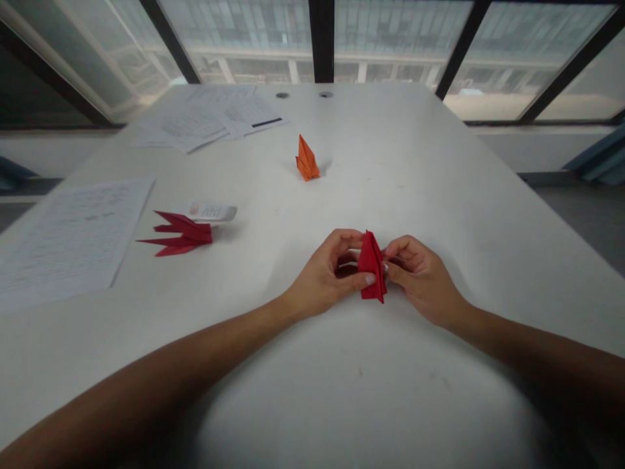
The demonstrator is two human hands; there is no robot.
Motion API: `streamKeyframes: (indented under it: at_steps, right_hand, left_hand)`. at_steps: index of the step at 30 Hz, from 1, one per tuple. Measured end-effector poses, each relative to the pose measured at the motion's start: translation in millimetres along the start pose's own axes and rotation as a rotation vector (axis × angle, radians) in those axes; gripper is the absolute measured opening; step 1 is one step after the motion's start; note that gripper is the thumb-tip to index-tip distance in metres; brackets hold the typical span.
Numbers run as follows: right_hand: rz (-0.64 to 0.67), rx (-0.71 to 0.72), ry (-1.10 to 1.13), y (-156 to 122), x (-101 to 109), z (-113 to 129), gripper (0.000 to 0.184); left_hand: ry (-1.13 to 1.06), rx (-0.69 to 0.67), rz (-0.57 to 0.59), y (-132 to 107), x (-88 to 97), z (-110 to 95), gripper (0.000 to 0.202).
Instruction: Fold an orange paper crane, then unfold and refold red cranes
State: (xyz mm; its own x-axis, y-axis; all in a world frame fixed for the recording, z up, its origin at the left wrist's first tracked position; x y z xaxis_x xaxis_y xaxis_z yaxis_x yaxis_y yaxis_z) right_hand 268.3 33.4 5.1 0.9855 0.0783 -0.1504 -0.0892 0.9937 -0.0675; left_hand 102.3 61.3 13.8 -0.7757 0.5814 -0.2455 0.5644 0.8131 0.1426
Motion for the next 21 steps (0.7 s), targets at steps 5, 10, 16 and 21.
streamKeyframes:
  at_steps: [5,10,16,21]
  right_hand:
    - [-0.064,0.044,-0.096,-3.4,1.2,3.1,0.030]
    - [0.025,0.059,-0.114,-5.3,-5.3,4.4,0.025]
    - [0.075,0.063,-0.100,-4.7,-6.9,1.9,0.036]
    - [0.007,0.225,-0.199,-5.9,-0.1,9.5,0.019]
  left_hand:
    - [0.008,0.016,-0.015,0.1,2.8,5.1,0.054]
    - [0.039,0.026,-0.095,1.2,5.3,7.6,0.046]
    - [0.027,-0.008,-0.166,1.0,6.6,3.8,0.048]
    - [0.074,-0.084,-0.062,0.3,4.4,0.9,0.046]
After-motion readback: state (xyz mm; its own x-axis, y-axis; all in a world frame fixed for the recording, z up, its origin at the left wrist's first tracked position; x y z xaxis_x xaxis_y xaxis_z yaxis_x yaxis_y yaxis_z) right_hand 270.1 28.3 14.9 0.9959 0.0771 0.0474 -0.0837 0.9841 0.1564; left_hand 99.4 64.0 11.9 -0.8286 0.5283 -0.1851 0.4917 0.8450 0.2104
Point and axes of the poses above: each hand's wrist, its own y-axis towards the middle knuckle, its own x-axis out of the back of the hand, z = x × y, the point moved 5 cm from there along y, towards the middle knuckle, and after that the axes turned 3 degrees about -x, right-handed, at the moved point
